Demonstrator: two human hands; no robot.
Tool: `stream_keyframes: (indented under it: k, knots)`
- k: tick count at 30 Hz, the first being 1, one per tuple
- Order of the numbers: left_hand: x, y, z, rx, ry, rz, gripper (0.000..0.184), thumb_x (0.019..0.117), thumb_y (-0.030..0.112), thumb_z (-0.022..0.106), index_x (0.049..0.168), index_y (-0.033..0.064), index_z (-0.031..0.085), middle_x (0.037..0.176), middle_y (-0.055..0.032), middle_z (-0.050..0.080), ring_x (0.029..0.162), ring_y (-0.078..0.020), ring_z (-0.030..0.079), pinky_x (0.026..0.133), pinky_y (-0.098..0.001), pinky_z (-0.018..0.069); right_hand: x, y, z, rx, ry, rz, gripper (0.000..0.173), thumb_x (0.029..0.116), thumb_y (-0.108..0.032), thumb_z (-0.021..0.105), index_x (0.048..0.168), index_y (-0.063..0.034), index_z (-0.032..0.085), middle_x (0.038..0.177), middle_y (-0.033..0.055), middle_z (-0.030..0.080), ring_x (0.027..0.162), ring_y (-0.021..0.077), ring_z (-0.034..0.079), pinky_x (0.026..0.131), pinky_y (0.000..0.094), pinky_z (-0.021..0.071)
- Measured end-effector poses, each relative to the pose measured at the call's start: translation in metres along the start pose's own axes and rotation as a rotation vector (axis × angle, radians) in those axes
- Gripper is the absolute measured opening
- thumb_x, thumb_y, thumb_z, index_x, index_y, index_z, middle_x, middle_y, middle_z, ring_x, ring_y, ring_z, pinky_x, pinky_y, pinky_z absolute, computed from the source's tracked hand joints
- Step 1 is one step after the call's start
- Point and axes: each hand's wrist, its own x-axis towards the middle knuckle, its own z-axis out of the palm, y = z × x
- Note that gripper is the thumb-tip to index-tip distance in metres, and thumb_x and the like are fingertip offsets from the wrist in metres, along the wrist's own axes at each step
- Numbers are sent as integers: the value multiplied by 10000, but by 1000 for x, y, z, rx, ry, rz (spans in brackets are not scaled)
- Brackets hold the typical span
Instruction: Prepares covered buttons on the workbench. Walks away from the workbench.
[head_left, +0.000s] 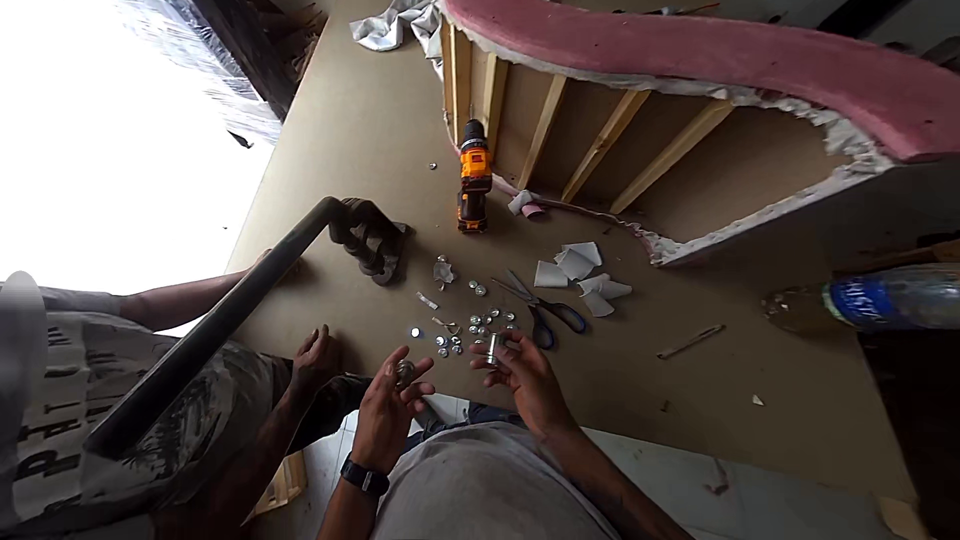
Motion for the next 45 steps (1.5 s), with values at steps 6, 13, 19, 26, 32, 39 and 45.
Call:
stream_keyframes:
  k: [6, 13, 19, 26, 32, 39, 45]
  knots:
    - [3, 10, 13, -142, -99, 41, 534, 1099, 221, 274, 1632, 191, 261, 1395, -333, 550, 780, -201, 636, 678, -295, 505, -1, 13, -5, -41, -41, -12, 339, 1018, -109, 539, 1309, 14, 418, 1155, 323, 680, 979, 441, 719, 716, 453, 624]
    - [2, 7, 17, -154, -184, 156, 562, 1060, 332, 326, 1608, 207, 339, 1351, -267, 589, 687, -134, 537, 630, -278, 446, 2, 9, -8, -107, -75, 25, 349, 1012, -98, 525, 1330, 18, 440, 1166, 305, 690, 969, 435, 720, 714, 446, 622]
    - [2, 4, 17, -137, -215, 241, 553, 1067, 440, 331, 1493, 144, 525, 1202, -240, 667, 666, -140, 545, 620, -277, 456, 3, 10, -11, -162, -115, 31, 350, 1002, -100, 533, 1324, 9, 451, 1160, 296, 695, 962, 428, 721, 713, 441, 619]
    - [3, -6, 14, -154, -121, 306, 457, 1058, 348, 428, 1391, 72, 574, 1020, -196, 674, 646, -144, 551, 595, -279, 467, 3, 9, -17, -202, -135, 42, 358, 1005, -117, 543, 1333, 0, 461, 1148, 280, 705, 944, 409, 725, 709, 430, 616]
    - [7, -10, 15, -134, 53, 336, 378, 1083, 280, 355, 1307, 89, 593, 927, -121, 618, 619, -139, 536, 541, -268, 460, 1, 8, -19, -188, -124, 61, 342, 1010, -116, 540, 1324, 0, 471, 1143, 270, 712, 954, 402, 725, 719, 424, 611]
    - [130, 22, -21, 98, 401, 266, 433, 1091, 414, 360, 1188, 118, 661, 838, -20, 689, 595, -86, 599, 537, -226, 497, -8, 9, -21, -186, -130, 40, 327, 1005, -110, 552, 1313, -16, 495, 1135, 259, 716, 945, 386, 728, 723, 418, 610]
    - [196, 44, -7, -190, 283, 434, 205, 1050, 290, 423, 1088, 159, 576, 833, -7, 615, 520, -71, 493, 459, -204, 434, -23, -3, -28, -230, -98, -9, 337, 997, -123, 564, 1308, -9, 500, 1123, 233, 729, 943, 369, 733, 716, 408, 613]
